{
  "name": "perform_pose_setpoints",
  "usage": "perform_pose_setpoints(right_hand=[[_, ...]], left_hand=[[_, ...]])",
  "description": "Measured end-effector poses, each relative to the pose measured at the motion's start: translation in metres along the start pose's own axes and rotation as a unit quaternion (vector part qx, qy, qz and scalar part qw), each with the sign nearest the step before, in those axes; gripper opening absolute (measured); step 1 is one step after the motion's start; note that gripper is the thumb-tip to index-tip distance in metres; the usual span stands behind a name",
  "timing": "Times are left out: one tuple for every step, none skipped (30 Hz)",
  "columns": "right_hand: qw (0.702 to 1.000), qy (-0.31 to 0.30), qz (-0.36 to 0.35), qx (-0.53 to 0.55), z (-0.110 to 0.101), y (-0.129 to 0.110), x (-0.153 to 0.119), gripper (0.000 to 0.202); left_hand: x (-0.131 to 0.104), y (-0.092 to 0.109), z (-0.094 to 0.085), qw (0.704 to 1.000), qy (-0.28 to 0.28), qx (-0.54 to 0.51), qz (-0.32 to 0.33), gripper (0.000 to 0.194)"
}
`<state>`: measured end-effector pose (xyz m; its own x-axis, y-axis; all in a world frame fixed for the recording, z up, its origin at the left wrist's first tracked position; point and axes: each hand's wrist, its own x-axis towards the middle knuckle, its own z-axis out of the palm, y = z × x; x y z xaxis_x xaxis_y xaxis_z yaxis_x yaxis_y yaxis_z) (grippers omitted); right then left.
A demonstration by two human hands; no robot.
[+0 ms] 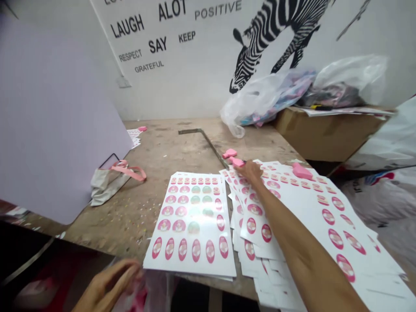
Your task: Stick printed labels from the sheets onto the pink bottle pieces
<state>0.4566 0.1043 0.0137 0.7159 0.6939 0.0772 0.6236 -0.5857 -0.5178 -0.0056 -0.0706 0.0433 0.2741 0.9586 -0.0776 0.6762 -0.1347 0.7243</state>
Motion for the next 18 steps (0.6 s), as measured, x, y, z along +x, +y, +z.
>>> perform_pose_setpoints(right_hand=[[1.000,0.015,0.001,-0.002,-0.007,0.001,-0.011,0.070],[0.999,0.033,-0.005,0.001,-0.014,0.001,-0.027,0.074],[0.999,0.050,-0.017,0.009,-0.020,0.001,-0.049,0.076],[0.996,0.070,-0.050,0.032,-0.024,-0.001,-0.075,0.075],[0.990,0.077,-0.097,0.061,-0.026,-0.003,-0.106,0.071],[0.984,0.063,-0.138,0.093,-0.025,-0.006,-0.138,0.065],[0.977,0.042,-0.167,0.128,-0.022,-0.009,-0.170,0.059],[0.968,0.018,-0.193,0.159,-0.018,-0.011,-0.199,0.052],[0.958,-0.005,-0.215,0.188,-0.012,-0.012,-0.224,0.046],[0.947,-0.026,-0.233,0.218,-0.005,-0.012,-0.242,0.043],[0.933,-0.062,-0.257,0.244,0.001,-0.011,-0.254,0.040],[0.924,-0.093,-0.266,0.259,0.006,-0.009,-0.258,0.039],[0.925,-0.110,-0.262,0.253,0.011,-0.006,-0.257,0.037],[0.934,-0.113,-0.249,0.231,0.015,-0.002,-0.250,0.035],[0.948,-0.102,-0.225,0.200,0.018,0.002,-0.241,0.033],[0.963,-0.076,-0.203,0.162,0.022,0.006,-0.231,0.031],[0.973,-0.042,-0.196,0.118,0.025,0.009,-0.222,0.029],[0.975,-0.013,-0.206,0.077,0.028,0.010,-0.214,0.025]], left_hand=[[0.013,0.012,0.010,0.998,-0.014,-0.058,-0.005,0.040],[0.028,0.024,0.022,0.993,-0.005,-0.117,0.000,0.041],[0.042,0.037,0.037,0.984,0.003,-0.176,0.014,0.041],[0.056,0.049,0.052,0.970,0.004,-0.242,0.023,0.038],[0.068,0.060,0.068,0.952,-0.011,-0.305,0.036,0.038],[0.078,0.070,0.083,0.931,-0.023,-0.361,0.040,0.042],[0.084,0.078,0.096,0.913,-0.033,-0.403,0.042,0.045],[0.088,0.083,0.106,0.903,-0.031,-0.427,0.044,0.046],[0.090,0.085,0.114,0.899,-0.017,-0.436,0.042,0.045],[0.091,0.085,0.119,0.898,0.005,-0.438,0.039,0.043],[0.091,0.083,0.121,0.896,0.028,-0.441,0.036,0.041],[0.091,0.078,0.121,0.892,0.046,-0.449,0.031,0.040],[0.091,0.072,0.119,0.883,0.053,-0.465,0.025,0.041],[0.093,0.065,0.117,0.874,0.050,-0.483,0.018,0.042],[0.095,0.059,0.114,0.870,0.039,-0.492,0.013,0.043],[0.097,0.053,0.112,0.872,0.027,-0.489,0.008,0.044],[0.100,0.049,0.111,0.880,0.016,-0.475,0.005,0.045],[0.104,0.046,0.111,0.890,0.005,-0.455,0.005,0.045]])
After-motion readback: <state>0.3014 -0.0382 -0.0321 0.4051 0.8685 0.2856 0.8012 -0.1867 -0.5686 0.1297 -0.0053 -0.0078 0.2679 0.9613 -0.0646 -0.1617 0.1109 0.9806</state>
